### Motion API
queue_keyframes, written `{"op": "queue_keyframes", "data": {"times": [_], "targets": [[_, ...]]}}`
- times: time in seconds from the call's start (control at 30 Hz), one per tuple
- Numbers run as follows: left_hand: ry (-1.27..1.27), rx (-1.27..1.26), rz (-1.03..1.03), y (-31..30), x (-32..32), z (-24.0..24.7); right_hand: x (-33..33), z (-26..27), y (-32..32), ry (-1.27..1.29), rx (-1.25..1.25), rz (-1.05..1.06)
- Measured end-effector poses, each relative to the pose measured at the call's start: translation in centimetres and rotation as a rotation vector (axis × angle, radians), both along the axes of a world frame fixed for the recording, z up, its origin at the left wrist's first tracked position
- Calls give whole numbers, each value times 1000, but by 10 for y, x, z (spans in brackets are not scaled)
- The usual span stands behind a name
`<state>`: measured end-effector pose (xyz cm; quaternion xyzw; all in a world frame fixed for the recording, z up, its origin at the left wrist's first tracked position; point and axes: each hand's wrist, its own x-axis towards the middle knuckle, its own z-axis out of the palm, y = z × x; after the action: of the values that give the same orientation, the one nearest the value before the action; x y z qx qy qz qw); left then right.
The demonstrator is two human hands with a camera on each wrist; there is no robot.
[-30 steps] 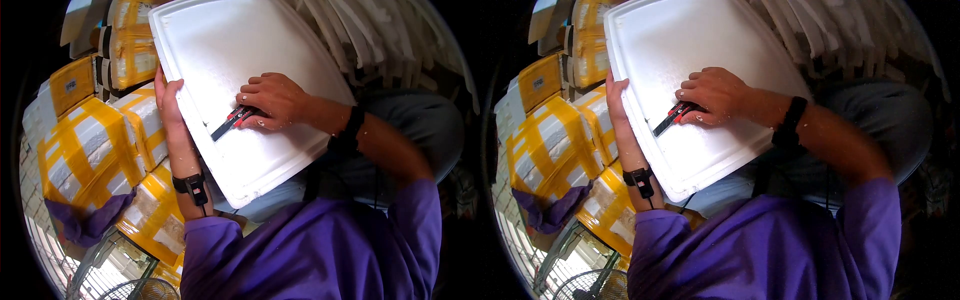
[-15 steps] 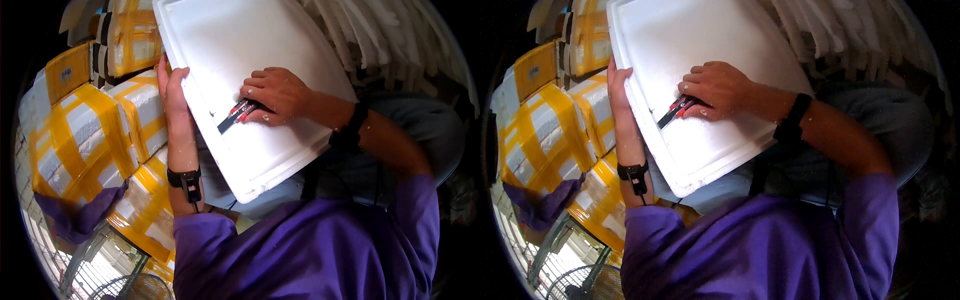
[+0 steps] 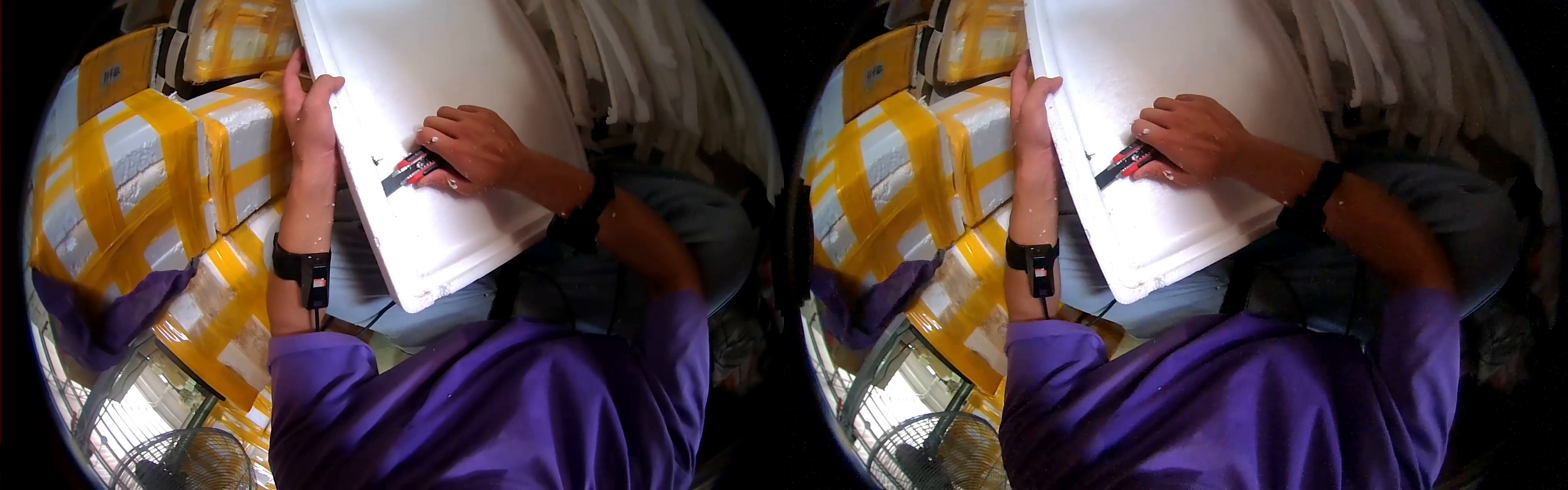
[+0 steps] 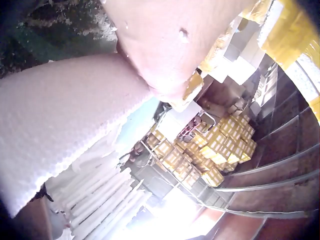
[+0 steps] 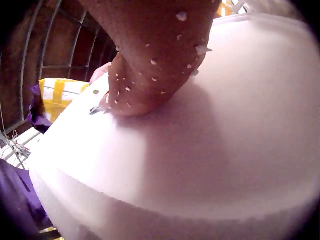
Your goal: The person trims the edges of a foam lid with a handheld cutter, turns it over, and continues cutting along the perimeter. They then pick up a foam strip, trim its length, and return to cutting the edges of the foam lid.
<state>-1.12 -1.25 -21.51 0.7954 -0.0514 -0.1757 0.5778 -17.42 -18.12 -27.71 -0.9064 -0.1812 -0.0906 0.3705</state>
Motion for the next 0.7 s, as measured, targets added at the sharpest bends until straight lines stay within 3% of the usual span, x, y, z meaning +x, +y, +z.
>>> {"op": "queue_keyframes", "data": {"times": [0.33, 0.43, 0.7], "targets": [[-58, -62, -41, -13, -2, 17, 3, -22, -15, 150, 141, 26], [-44, -55, -47, -15, -3, 23, 5, -29, -19, -135, 135, 3], [-65, -137, -48, -11, 3, 16, 10, -18, -17, -168, 113, 133]]}}
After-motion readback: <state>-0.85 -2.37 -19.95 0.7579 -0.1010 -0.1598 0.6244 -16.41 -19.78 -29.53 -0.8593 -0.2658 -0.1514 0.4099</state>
